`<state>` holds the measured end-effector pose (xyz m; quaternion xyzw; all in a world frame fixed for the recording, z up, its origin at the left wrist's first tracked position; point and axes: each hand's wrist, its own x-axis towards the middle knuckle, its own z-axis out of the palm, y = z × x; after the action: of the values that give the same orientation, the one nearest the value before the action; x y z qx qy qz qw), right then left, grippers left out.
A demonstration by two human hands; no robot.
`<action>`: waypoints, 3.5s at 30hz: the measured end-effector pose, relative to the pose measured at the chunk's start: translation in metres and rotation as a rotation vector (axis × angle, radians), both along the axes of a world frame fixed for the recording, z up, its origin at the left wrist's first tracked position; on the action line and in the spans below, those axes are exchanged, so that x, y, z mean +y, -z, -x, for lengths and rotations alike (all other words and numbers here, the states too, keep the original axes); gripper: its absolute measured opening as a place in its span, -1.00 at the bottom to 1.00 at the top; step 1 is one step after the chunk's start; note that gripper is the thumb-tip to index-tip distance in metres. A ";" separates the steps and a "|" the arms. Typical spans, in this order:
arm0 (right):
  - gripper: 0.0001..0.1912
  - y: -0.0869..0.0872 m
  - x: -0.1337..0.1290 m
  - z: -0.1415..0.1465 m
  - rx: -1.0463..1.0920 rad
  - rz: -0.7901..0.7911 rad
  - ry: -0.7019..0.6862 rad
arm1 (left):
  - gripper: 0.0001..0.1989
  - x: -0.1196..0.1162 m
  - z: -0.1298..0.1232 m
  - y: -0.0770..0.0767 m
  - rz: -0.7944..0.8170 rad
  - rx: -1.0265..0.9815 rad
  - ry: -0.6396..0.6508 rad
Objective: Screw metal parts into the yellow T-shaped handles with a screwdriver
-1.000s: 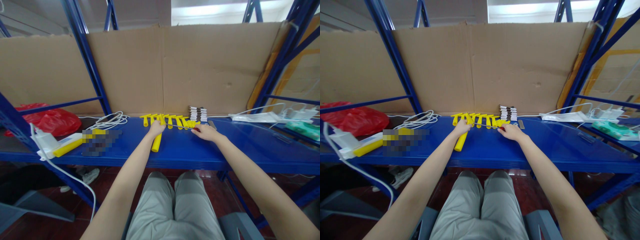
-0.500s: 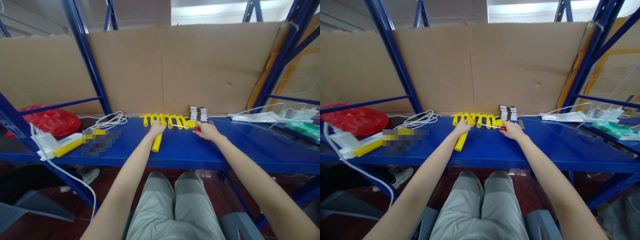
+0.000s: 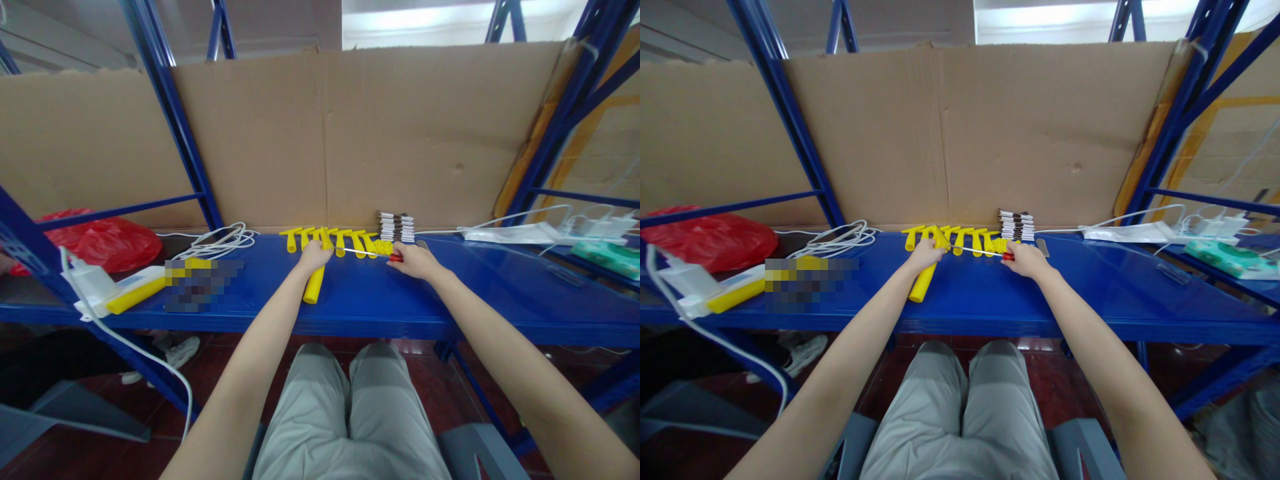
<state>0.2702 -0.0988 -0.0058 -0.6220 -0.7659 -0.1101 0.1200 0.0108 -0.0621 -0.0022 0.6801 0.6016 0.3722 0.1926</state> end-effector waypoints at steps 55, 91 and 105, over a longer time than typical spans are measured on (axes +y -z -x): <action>-0.73 0.011 0.016 -0.012 0.256 0.141 -0.271 | -0.83 -0.004 -0.002 -0.003 0.036 0.054 -0.008; -0.78 -0.008 0.023 0.087 0.081 -0.105 -0.350 | -0.75 -0.013 -0.010 -0.005 0.067 -0.070 0.283; -0.75 -0.009 0.019 0.089 0.009 -0.130 -0.360 | -0.75 -0.019 -0.011 -0.009 0.072 -0.072 0.311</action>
<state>0.1811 -0.0794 0.0030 -0.4663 -0.8555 -0.1336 0.1811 0.0214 -0.0809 0.0065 0.7438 0.4947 0.3402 0.2937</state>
